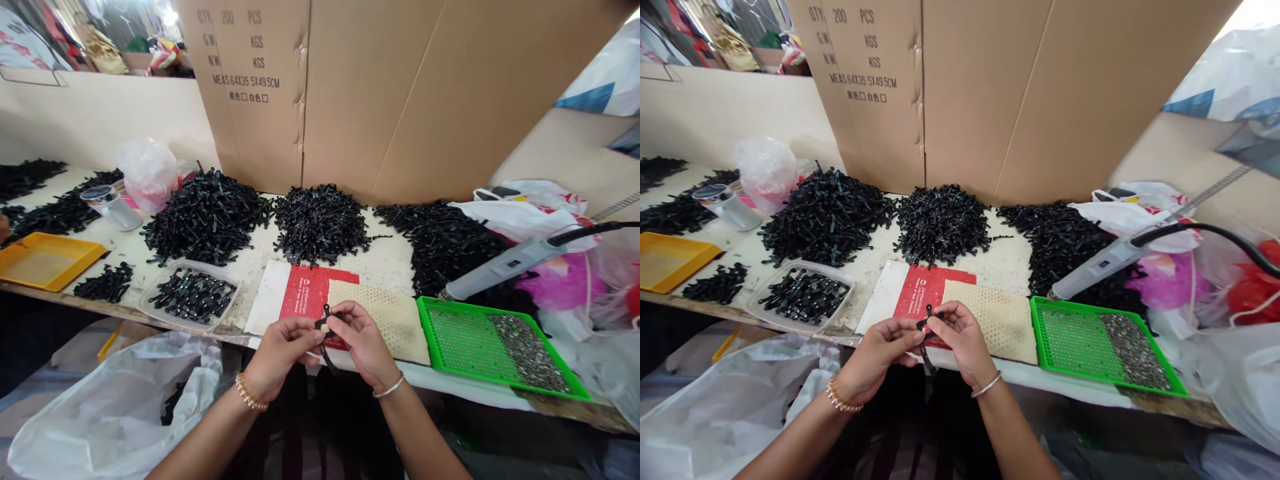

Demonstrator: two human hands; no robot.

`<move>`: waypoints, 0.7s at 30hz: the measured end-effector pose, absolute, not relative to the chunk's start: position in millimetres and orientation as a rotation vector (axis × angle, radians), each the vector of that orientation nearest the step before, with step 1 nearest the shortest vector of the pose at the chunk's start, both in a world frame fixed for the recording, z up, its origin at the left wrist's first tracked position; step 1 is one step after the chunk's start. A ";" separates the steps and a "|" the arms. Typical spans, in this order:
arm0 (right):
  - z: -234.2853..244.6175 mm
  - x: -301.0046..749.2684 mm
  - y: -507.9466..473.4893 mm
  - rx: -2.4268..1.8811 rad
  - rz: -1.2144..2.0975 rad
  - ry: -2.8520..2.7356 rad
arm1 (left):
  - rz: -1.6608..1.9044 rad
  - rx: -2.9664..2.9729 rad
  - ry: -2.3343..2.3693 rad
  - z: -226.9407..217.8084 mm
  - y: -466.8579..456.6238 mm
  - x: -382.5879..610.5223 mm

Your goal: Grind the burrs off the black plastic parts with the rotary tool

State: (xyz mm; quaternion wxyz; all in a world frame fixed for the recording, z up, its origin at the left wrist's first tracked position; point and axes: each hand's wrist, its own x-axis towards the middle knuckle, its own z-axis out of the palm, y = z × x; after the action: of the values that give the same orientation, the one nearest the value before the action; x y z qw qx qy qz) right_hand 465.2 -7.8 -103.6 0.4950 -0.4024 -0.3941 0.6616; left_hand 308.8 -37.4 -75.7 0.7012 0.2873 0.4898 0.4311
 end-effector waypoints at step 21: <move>-115.7 476.9 -44.8 -1.121 1.306 -1.052 | 1.025 0.085 0.931 -98.5 -44.3 348.3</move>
State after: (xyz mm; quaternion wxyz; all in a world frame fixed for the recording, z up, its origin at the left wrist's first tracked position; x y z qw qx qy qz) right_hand 476.9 -44.8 -115.7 0.5331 -0.4701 -0.4413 0.5477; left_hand 348.3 -44.3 -98.5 0.7691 0.0393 0.4289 0.4722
